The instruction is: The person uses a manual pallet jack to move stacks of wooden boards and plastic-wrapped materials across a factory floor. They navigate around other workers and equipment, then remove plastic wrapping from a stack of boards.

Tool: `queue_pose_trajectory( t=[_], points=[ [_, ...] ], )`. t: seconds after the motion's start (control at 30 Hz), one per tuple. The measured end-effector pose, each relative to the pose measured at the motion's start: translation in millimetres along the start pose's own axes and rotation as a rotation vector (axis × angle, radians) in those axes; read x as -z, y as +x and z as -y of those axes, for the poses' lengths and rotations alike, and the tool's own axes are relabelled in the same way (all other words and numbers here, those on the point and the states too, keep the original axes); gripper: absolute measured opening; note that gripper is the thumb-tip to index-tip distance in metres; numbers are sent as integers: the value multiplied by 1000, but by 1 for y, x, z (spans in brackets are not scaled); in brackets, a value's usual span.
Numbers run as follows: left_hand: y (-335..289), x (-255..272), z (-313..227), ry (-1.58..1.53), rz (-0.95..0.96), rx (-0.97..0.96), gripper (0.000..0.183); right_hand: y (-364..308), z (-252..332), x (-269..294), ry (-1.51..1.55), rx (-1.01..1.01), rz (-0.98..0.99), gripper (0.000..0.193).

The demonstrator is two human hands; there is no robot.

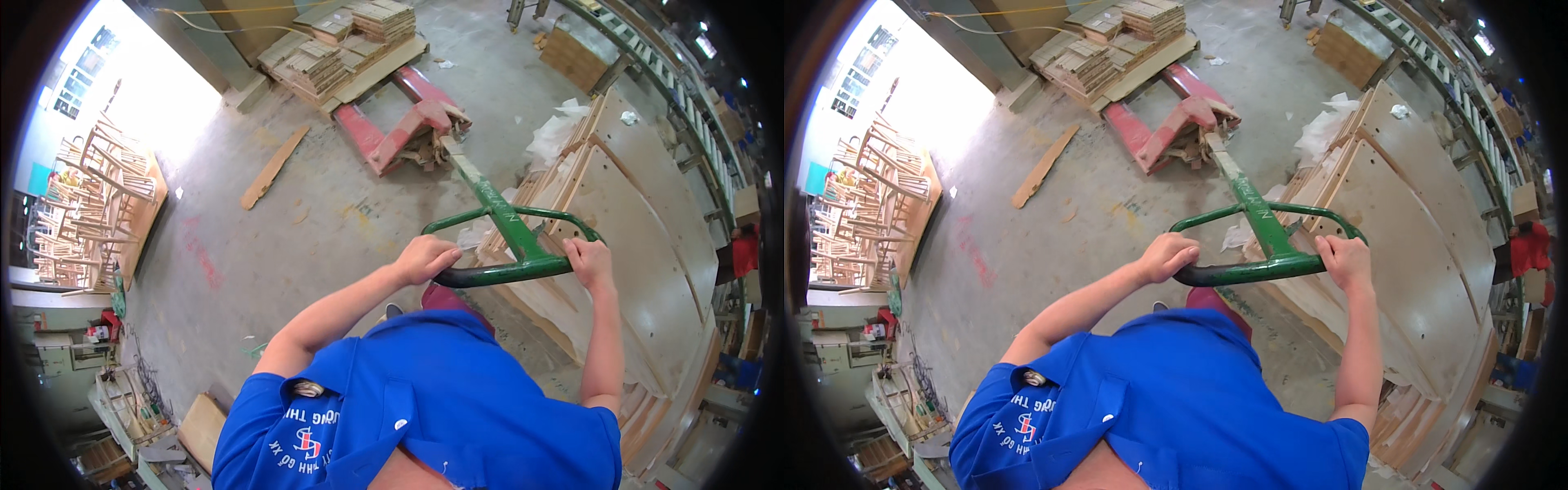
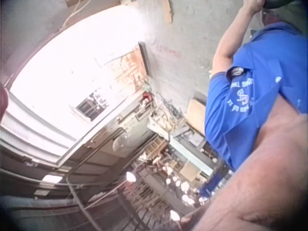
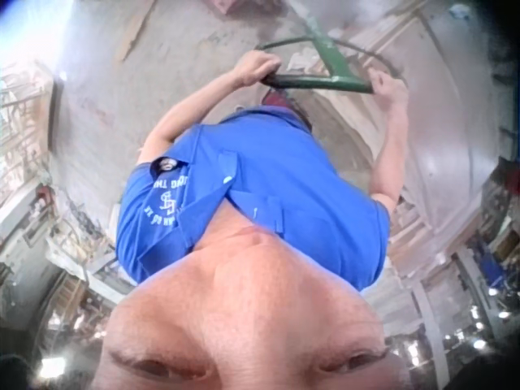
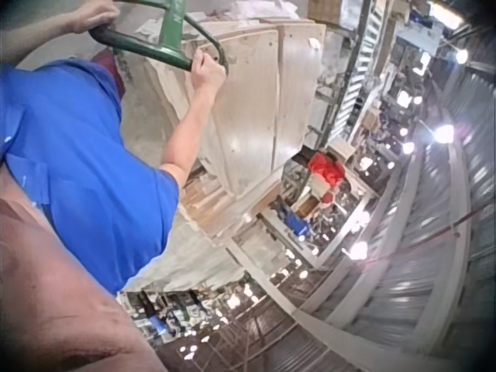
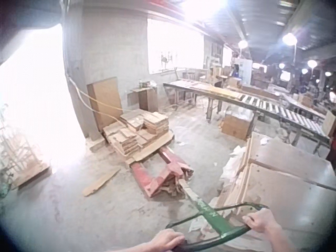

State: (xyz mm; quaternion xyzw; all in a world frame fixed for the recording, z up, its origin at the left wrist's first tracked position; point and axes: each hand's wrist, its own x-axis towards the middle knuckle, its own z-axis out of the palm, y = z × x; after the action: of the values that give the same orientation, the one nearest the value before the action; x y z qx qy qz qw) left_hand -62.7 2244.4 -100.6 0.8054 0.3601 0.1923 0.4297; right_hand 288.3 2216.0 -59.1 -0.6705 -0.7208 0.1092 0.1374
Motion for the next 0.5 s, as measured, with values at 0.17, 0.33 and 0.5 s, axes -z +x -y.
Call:
queue_pose_trajectory(
  t=[0.17,0.33,0.5],
  points=[
    [6,-4,-18,31,-45,-330,42,9,-23,3,-35,23,-119,41],
    [58,7,-45,197,-99,-227,36,66,-72,34,21,194,-121,39],
    [167,-36,-102,37,-302,-6,36,167,-123,107,118,130,-133,44]
  ],
)
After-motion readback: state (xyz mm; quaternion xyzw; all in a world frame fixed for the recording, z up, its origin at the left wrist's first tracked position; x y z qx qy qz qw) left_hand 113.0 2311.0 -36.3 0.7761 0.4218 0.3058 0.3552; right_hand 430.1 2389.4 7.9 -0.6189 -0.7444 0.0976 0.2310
